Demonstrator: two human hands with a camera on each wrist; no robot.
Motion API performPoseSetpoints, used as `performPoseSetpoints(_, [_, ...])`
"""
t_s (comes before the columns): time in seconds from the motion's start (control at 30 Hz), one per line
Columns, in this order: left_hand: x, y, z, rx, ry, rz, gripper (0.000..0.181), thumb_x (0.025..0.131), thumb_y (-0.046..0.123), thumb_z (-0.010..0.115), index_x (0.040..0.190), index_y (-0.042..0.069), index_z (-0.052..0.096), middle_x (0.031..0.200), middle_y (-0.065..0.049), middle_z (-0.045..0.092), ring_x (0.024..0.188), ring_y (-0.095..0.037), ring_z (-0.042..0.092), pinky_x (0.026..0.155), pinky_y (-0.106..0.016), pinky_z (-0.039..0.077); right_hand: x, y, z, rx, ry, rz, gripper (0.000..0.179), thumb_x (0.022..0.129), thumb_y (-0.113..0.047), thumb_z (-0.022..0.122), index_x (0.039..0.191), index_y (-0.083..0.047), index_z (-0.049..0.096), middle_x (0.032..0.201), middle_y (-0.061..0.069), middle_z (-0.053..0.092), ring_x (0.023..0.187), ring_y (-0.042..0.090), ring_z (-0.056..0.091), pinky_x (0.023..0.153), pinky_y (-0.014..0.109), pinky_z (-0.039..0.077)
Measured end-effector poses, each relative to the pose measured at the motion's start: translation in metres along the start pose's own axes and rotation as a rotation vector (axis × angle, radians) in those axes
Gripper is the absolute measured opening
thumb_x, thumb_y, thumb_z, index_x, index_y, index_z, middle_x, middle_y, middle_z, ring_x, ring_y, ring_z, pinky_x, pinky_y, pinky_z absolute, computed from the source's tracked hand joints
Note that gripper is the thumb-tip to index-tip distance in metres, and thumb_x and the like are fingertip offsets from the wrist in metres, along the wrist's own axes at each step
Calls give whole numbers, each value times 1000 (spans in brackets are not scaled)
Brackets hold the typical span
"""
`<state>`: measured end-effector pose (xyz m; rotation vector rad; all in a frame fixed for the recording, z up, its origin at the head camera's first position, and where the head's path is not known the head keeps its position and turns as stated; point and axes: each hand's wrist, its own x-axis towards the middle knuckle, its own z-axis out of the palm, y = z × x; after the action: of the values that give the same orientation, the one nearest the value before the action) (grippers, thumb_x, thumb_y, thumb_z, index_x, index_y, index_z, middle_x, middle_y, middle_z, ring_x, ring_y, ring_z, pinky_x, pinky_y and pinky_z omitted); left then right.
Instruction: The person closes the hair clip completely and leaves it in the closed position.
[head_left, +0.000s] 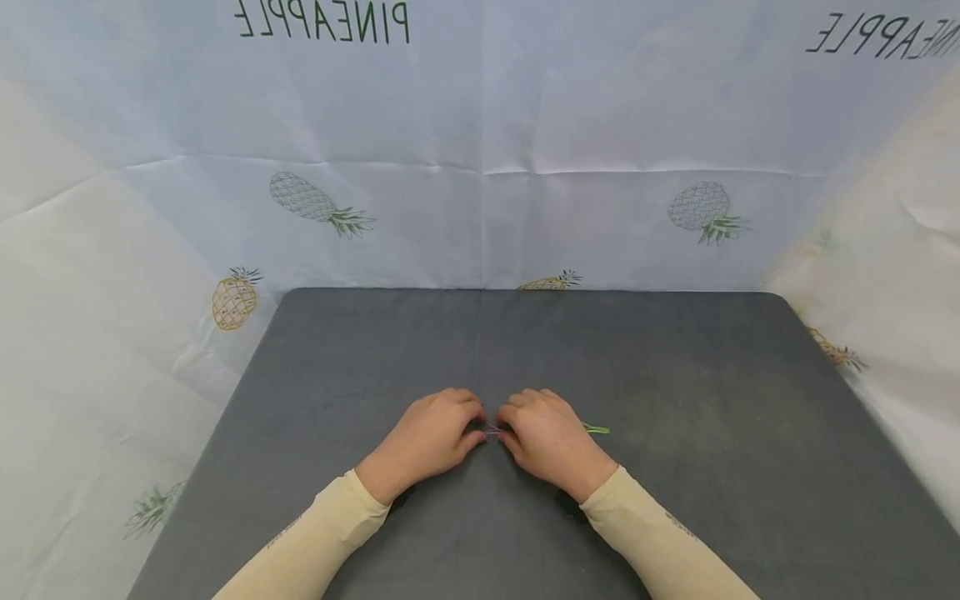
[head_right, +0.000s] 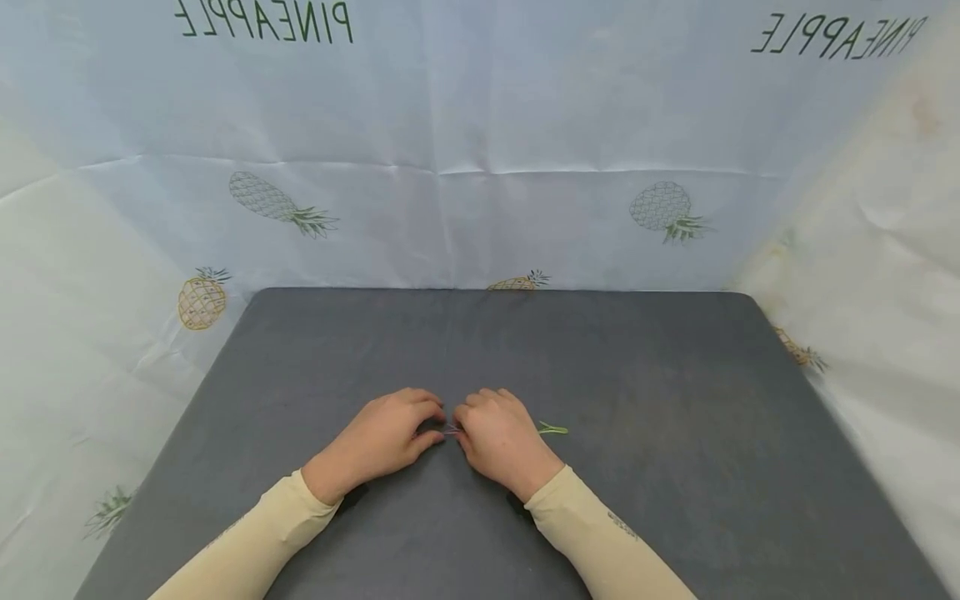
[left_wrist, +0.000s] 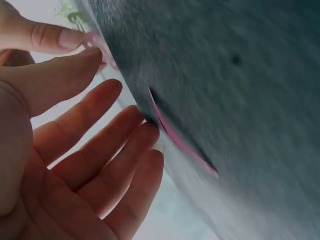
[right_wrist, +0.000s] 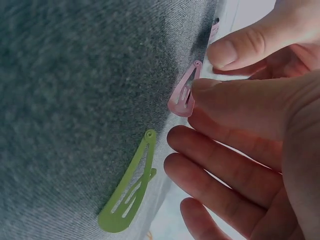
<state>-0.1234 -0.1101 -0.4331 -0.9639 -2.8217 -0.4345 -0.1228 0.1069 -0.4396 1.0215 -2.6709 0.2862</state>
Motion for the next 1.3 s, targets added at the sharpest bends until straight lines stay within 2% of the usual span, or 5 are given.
performPoseSetpoints(0.23, [6,6,6,46,-12,8,20,93,29,86,108,16,82,109,1,77,98,-20,73,81,-36,62,0,-1,2,-11,-22,1,9,93,-23,86,86,-24,80,80,-7,65,74,13,60,75,34,53])
performPoseSetpoints(0.57, [7,10,9,43,-25,7,19,92,25,87,109,17,83,118,-1,78,102,-21,73,84,-36,63,-1,0,5,-36,7,3,13,88,-21,91,83,-23,79,78,-6,64,73,14,59,71,32,50])
performPoseSetpoints(0.87, [4,11,9,47,5,21,16,93,19,84,109,17,83,114,-1,79,100,-20,73,84,-36,62,-1,-3,3,-64,29,2,18,90,-20,89,79,-23,74,76,-6,61,72,14,59,70,32,50])
performPoseSetpoints(1.1, [2,12,8,50,46,30,13,94,21,83,107,18,82,107,2,79,92,-17,72,79,-34,61,-1,-4,-2,-53,71,3,19,91,-19,88,79,-21,73,75,-6,61,71,14,57,71,32,50])
performPoseSetpoints(1.3, [1,12,6,35,70,24,7,95,20,82,101,18,82,102,3,78,88,-15,71,76,-33,60,-1,-5,-6,-38,55,14,19,92,-21,87,80,-24,73,77,-8,61,72,12,56,72,32,50])
